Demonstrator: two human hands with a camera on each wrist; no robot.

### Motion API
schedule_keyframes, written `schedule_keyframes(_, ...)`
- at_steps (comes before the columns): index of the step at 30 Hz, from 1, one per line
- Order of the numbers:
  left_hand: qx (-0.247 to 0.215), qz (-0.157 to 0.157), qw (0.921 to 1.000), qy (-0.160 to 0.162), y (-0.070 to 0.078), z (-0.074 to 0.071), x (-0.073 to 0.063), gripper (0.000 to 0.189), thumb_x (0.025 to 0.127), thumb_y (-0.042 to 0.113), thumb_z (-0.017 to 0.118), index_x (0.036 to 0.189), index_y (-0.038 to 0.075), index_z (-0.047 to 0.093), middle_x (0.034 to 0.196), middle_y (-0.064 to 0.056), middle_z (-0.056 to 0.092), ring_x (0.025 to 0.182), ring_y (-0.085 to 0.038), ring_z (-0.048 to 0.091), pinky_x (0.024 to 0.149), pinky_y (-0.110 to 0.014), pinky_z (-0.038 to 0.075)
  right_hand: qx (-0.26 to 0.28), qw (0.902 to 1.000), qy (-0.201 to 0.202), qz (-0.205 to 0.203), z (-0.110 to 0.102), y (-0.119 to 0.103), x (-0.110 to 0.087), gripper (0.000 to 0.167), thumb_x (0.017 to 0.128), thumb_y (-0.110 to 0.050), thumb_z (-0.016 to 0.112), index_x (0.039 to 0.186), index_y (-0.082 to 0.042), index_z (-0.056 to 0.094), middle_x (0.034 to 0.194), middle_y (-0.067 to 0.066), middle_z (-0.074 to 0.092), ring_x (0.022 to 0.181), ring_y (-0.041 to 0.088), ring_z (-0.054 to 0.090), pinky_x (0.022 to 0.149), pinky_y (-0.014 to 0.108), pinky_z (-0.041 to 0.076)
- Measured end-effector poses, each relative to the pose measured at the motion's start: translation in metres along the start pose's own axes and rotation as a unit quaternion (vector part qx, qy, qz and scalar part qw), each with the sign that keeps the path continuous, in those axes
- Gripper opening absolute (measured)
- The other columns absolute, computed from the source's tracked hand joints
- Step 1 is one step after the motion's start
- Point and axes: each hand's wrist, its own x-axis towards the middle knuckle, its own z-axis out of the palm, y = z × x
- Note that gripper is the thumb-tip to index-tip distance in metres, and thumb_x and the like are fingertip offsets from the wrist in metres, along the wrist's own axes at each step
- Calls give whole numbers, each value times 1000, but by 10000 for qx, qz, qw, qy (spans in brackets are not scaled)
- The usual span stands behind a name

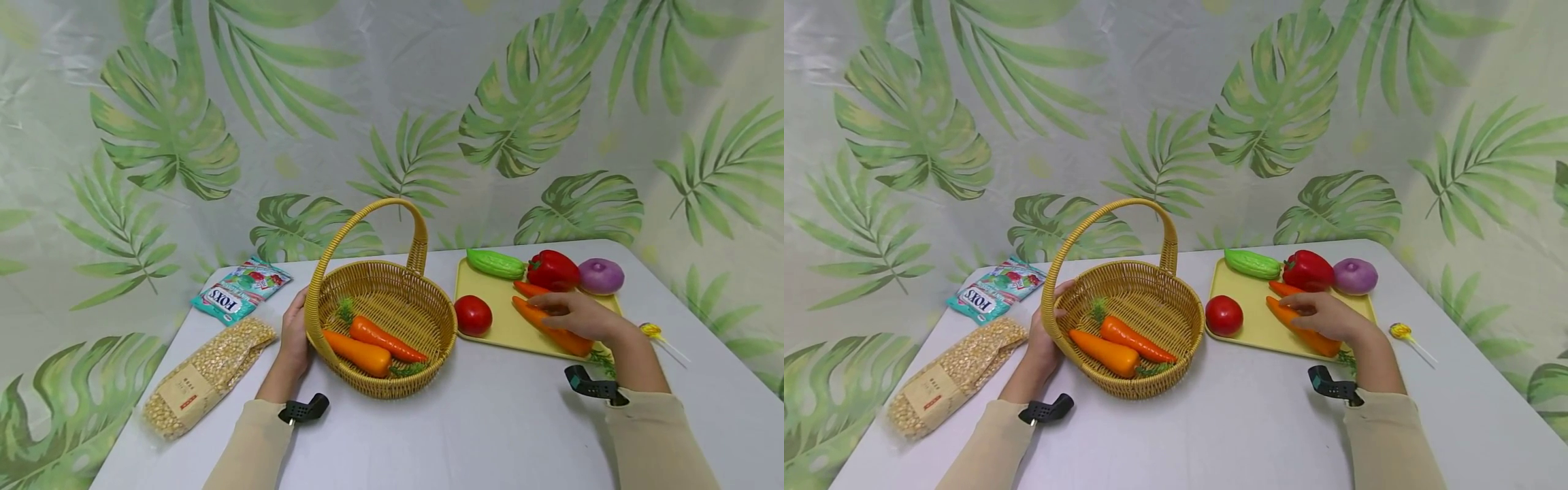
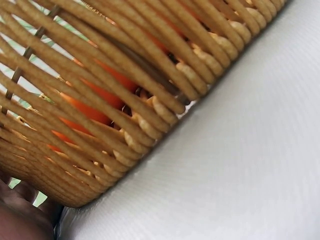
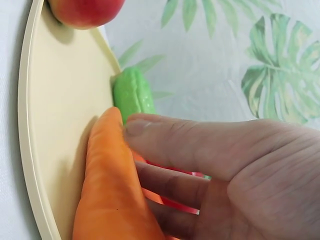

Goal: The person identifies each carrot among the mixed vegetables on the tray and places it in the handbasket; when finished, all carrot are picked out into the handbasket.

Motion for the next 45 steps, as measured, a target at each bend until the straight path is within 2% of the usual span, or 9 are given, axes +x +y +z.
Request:
schedule_keyframes(12, 59, -33, 10000, -10, 1, 0, 0, 41, 105, 17, 36, 143, 11, 51, 147, -5, 51, 136, -16, 45, 108, -21, 40, -156, 9999, -51, 21, 2, 2, 1, 45, 91, -9, 65, 136, -11, 61, 141, 30, 48, 118, 41, 48, 92, 42, 48)
schedule_keyframes(18, 36, -3, 10000, 0, 1, 0, 0, 41, 105, 17, 38, 142, 11, 52, 147, -7, 51, 135, -17, 45, 107, -20, 41, -333, 9992, -197, 41, 0, 0, -2, 51, 88, -8, 66, 139, -14, 58, 144, 30, 46, 114, 38, 49, 86, 36, 48)
schedule_keyframes(23, 82, 157, 9998, -113, 0, 0, 0, 40, 106, 19, 38, 143, 12, 52, 146, -7, 52, 136, -19, 46, 107, -20, 41, -368, 9986, -319, 220, 1, -2, -4, 59, 86, -9, 67, 143, -15, 54, 142, 29, 45, 111, 36, 47, 79, 30, 46)
schedule_keyframes(28, 78, 269, 9995, -160, -1, 0, 0, 40, 106, 20, 38, 143, 12, 52, 146, -9, 52, 136, -21, 46, 107, -20, 42, -375, 9982, -392, 243, 1, -3, -5, 63, 84, -9, 68, 144, -15, 52, 139, 29, 45, 109, 35, 46, 75, 30, 45)
schedule_keyframes(39, 32, 259, 9995, -194, -2, -1, 0, 40, 106, 19, 37, 142, 12, 52, 145, -8, 53, 135, -23, 45, 108, -24, 42, -354, 9988, -268, 205, 2, -1, -4, 64, 84, -9, 69, 146, -14, 51, 139, 30, 46, 105, 34, 48, 73, 31, 45)
schedule_keyframes(45, 46, 205, 9997, -151, -2, -1, 0, 40, 106, 20, 37, 142, 13, 52, 145, -6, 53, 136, -21, 45, 108, -23, 41, -69, 9997, -199, 105, 1, -4, -2, 65, 85, -8, 68, 147, -15, 49, 141, 29, 46, 107, 33, 47, 73, 31, 46)
